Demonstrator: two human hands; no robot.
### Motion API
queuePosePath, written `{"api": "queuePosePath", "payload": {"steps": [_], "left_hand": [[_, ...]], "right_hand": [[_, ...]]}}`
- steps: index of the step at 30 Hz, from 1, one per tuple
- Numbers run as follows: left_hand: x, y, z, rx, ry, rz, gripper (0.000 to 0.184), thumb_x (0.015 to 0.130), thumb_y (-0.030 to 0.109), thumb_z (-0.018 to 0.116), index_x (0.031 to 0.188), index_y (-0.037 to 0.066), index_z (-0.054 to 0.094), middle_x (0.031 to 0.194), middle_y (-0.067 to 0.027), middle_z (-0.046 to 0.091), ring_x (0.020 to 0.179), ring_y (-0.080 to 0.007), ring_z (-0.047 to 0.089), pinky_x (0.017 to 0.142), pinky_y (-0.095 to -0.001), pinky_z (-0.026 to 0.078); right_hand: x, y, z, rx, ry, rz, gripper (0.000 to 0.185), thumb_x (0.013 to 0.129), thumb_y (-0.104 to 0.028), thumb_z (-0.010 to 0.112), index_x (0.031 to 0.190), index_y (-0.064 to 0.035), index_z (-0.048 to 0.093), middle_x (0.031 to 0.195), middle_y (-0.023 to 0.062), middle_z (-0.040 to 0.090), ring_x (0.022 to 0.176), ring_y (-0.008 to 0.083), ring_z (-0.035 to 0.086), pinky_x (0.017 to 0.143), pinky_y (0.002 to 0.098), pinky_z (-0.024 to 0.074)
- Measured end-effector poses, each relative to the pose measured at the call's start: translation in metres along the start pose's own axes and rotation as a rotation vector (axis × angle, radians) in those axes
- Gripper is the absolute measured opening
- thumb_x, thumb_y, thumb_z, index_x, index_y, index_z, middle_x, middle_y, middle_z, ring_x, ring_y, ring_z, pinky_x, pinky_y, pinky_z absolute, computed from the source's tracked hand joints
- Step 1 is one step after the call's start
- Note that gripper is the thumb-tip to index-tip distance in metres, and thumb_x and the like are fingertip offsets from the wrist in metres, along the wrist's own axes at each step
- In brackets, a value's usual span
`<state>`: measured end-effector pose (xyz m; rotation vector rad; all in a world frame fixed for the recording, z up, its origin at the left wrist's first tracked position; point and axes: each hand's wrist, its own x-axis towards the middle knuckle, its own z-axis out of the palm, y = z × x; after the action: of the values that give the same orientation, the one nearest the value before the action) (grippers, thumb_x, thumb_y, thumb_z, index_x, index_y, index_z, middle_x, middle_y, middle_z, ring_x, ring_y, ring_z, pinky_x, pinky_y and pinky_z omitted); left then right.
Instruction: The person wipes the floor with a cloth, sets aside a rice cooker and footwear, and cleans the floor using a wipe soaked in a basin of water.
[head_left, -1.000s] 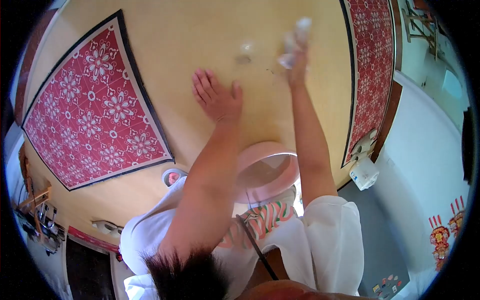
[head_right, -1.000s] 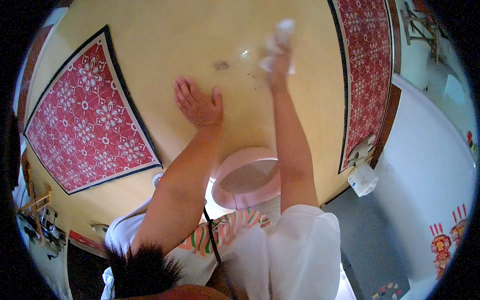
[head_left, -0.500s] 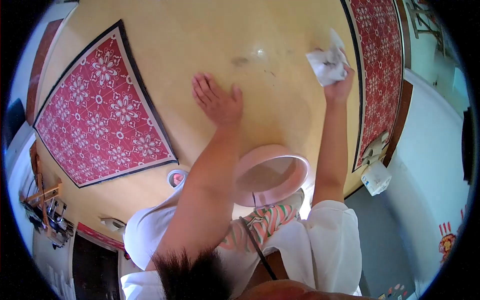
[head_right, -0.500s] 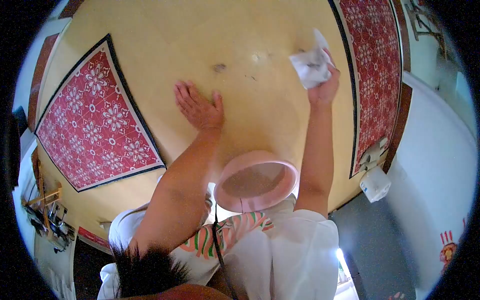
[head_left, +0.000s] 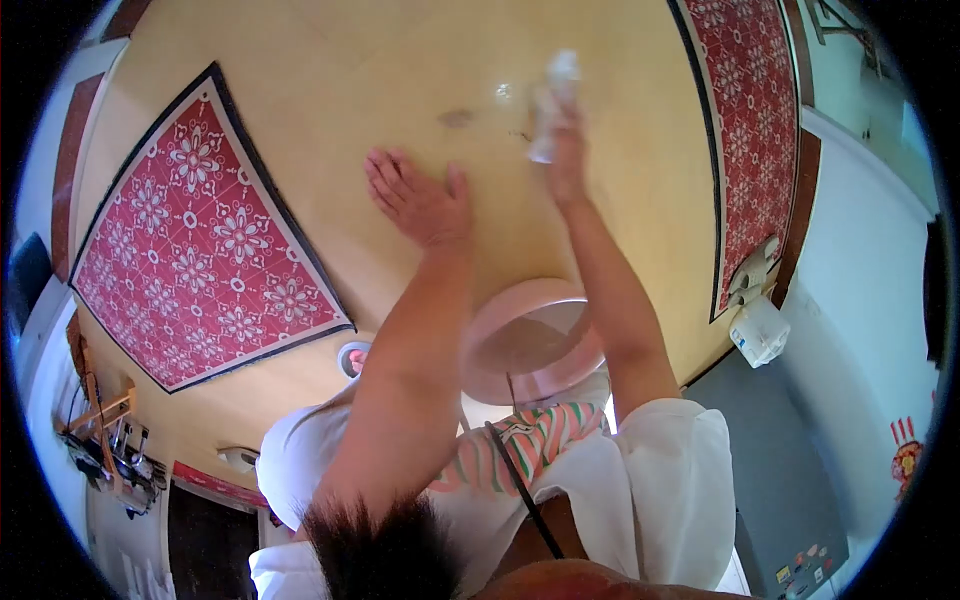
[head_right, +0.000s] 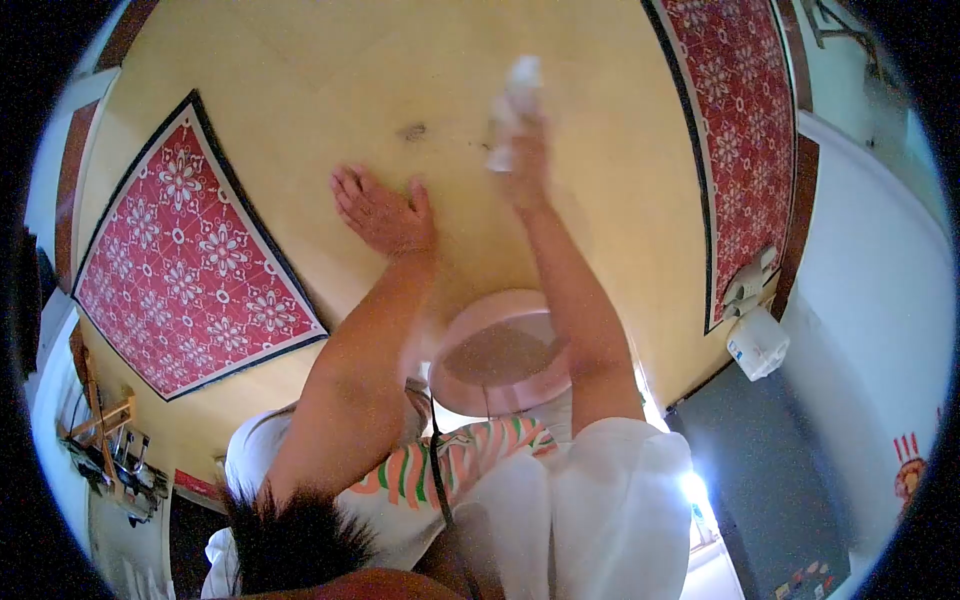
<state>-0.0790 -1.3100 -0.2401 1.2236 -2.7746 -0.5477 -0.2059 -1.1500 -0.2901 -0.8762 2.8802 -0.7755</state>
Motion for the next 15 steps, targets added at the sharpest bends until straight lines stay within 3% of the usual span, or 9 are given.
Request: {"api": "queuePosePath", "payload": {"steps": [1, 3, 4, 6, 9, 10, 11, 13, 15], "left_hand": [[0.000, -0.001, 0.001, -0.016, 0.019, 0.007, 0.078, 0.082, 0.041, 0.056, 0.139, -0.002, 0.024, 0.148, -0.0220, 0.020, 0.138, -0.0368, 0.016, 0.111, -0.0505, 0.013], [0.001, -0.003, 0.004, -0.023, 0.042, 0.018, 0.078, 0.082, 0.041, 0.056, 0.139, -0.002, 0.024, 0.148, -0.0220, 0.020, 0.138, -0.0368, 0.016, 0.111, -0.0503, 0.013], [0.000, -0.004, 0.006, -0.014, 0.046, 0.018, 0.078, 0.082, 0.041, 0.056, 0.139, -0.002, 0.025, 0.148, -0.0222, 0.020, 0.138, -0.0368, 0.016, 0.111, -0.0501, 0.013], [0.000, -0.007, 0.006, -0.005, 0.037, 0.018, 0.078, 0.082, 0.040, 0.056, 0.139, -0.002, 0.025, 0.148, -0.0223, 0.020, 0.138, -0.0370, 0.016, 0.111, -0.0499, 0.013], [-0.001, -0.008, 0.007, 0.004, 0.020, 0.018, 0.079, 0.081, 0.040, 0.057, 0.139, -0.003, 0.024, 0.147, -0.0226, 0.021, 0.138, -0.0371, 0.017, 0.112, -0.0494, 0.013], [0.000, -0.008, 0.006, 0.013, 0.024, 0.028, 0.081, 0.079, 0.040, 0.057, 0.139, -0.003, 0.024, 0.147, -0.0229, 0.021, 0.138, -0.0370, 0.017, 0.112, -0.0490, 0.014], [0.000, -0.008, 0.005, 0.022, 0.024, 0.039, 0.082, 0.078, 0.040, 0.058, 0.139, -0.004, 0.024, 0.147, -0.0232, 0.021, 0.138, -0.0370, 0.017, 0.112, -0.0486, 0.014], [0.000, -0.007, 0.004, 0.014, 0.025, 0.033, 0.083, 0.078, 0.040, 0.058, 0.139, -0.004, 0.023, 0.147, -0.0234, 0.021, 0.138, -0.0370, 0.017, 0.112, -0.0489, 0.014], [0.000, -0.005, 0.004, 0.005, 0.029, 0.031, 0.083, 0.078, 0.039, 0.058, 0.139, -0.004, 0.023, 0.147, -0.0236, 0.021, 0.138, -0.0371, 0.017, 0.112, -0.0490, 0.014]], "right_hand": [[0.011, -0.039, 0.008, 0.548, 0.032, 0.156, 0.045, 0.089, -0.024, 0.048, 0.130, -0.0053, 0.047, 0.132, 0.0091, 0.048, 0.129, 0.0203, 0.038, 0.092, 0.0298, 0.0412], [0.031, -0.084, 0.006, 1.023, 0.017, 0.309, 0.040, 0.088, -0.025, 0.050, 0.122, -0.0044, 0.054, 0.128, 0.0103, 0.051, 0.127, 0.0197, 0.040, 0.089, 0.0297, 0.0421], [0.036, -0.090, 0.006, 0.947, -0.033, 0.309, 0.038, 0.087, -0.026, 0.051, 0.117, -0.0038, 0.057, 0.125, 0.0110, 0.052, 0.123, 0.0193, 0.043, 0.086, 0.0296, 0.0431], [0.054, -0.095, -0.018, 0.843, -0.241, 0.517, 0.033, 0.086, -0.028, 0.052, 0.105, -0.0025, 0.061, 0.113, 0.0111, 0.056, 0.109, 0.0184, 0.050, 0.080, 0.0303, 0.0448], [0.055, -0.037, -0.022, 1.124, 0.296, 0.981, 0.020, 0.087, -0.028, 0.048, 0.085, -0.0092, 0.054, 0.082, 0.0027, 0.055, 0.081, 0.0162, 0.054, 0.076, 0.0316, 0.0464], [0.057, -0.027, -0.041, 1.203, 0.424, 0.883, 0.027, 0.088, -0.029, 0.043, 0.094, -0.0077, 0.058, 0.089, 0.0051, 0.059, 0.087, 0.0185, 0.057, 0.083, 0.0341, 0.0465], [0.050, 0.028, -0.044, 1.461, 0.435, 0.924, 0.036, 0.088, -0.031, 0.042, 0.104, -0.0037, 0.059, 0.102, 0.0091, 0.062, 0.098, 0.0236, 0.058, 0.092, 0.0374, 0.0441], [0.062, 0.011, -0.101, 1.424, 0.529, 0.985, 0.042, 0.087, -0.031, 0.041, 0.109, 0.0002, 0.057, 0.110, 0.0125, 0.061, 0.105, 0.0269, 0.057, 0.096, 0.0395, 0.0419], [0.030, 0.070, -0.113, 1.318, 0.629, 0.948, 0.041, 0.086, -0.028, 0.045, 0.112, 0.0014, 0.056, 0.112, 0.0144, 0.059, 0.105, 0.0289, 0.056, 0.087, 0.0395, 0.0474]]}}
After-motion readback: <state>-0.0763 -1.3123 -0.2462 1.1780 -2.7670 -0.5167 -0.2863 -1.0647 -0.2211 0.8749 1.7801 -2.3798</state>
